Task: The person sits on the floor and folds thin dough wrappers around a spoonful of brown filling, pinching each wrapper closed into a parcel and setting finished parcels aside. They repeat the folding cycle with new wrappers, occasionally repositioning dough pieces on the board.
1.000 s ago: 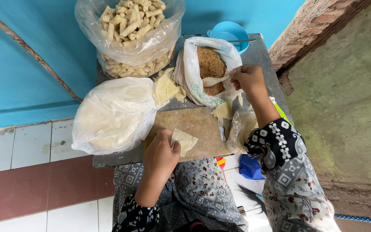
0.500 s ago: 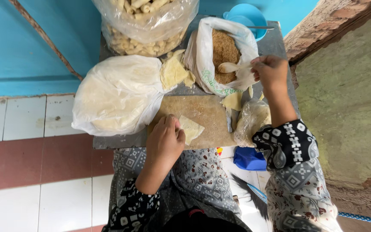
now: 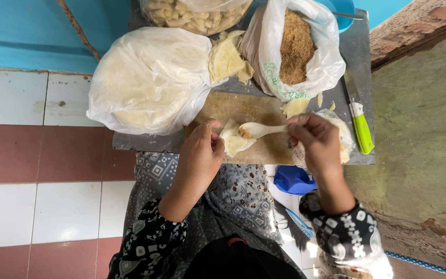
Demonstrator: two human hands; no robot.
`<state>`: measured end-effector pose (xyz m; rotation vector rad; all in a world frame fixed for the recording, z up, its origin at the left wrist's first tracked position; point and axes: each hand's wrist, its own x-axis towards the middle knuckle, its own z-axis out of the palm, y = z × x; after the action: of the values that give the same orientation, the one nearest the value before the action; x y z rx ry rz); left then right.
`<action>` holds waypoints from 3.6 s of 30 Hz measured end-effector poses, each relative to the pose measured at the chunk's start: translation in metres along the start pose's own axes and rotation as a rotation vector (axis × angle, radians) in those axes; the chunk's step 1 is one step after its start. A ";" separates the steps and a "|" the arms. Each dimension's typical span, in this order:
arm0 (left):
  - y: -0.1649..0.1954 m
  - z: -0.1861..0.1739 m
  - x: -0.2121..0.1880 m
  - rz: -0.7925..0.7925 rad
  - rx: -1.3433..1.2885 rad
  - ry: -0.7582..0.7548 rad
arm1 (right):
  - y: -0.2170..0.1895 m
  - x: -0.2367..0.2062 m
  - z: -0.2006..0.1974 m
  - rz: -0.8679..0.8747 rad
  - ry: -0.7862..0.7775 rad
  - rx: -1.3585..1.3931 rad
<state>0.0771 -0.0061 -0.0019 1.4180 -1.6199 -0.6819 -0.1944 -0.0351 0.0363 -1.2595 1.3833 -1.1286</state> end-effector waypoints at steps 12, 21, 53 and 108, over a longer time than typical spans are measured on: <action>0.001 0.000 -0.004 -0.098 -0.267 -0.028 | -0.030 -0.067 0.059 -0.761 0.023 -0.752; 0.003 0.000 -0.007 -0.129 -0.373 -0.018 | -0.035 -0.073 0.064 -0.946 -0.083 -0.840; 0.005 0.001 -0.018 0.254 0.158 0.004 | -0.034 0.034 0.036 -0.503 0.217 -0.823; 0.001 -0.013 0.014 0.118 0.078 -0.192 | 0.008 -0.009 0.070 -0.679 -0.348 -0.609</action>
<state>0.0882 -0.0175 0.0087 1.3327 -1.8822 -0.7101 -0.1257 -0.0288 0.0177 -2.3655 1.0803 -0.8521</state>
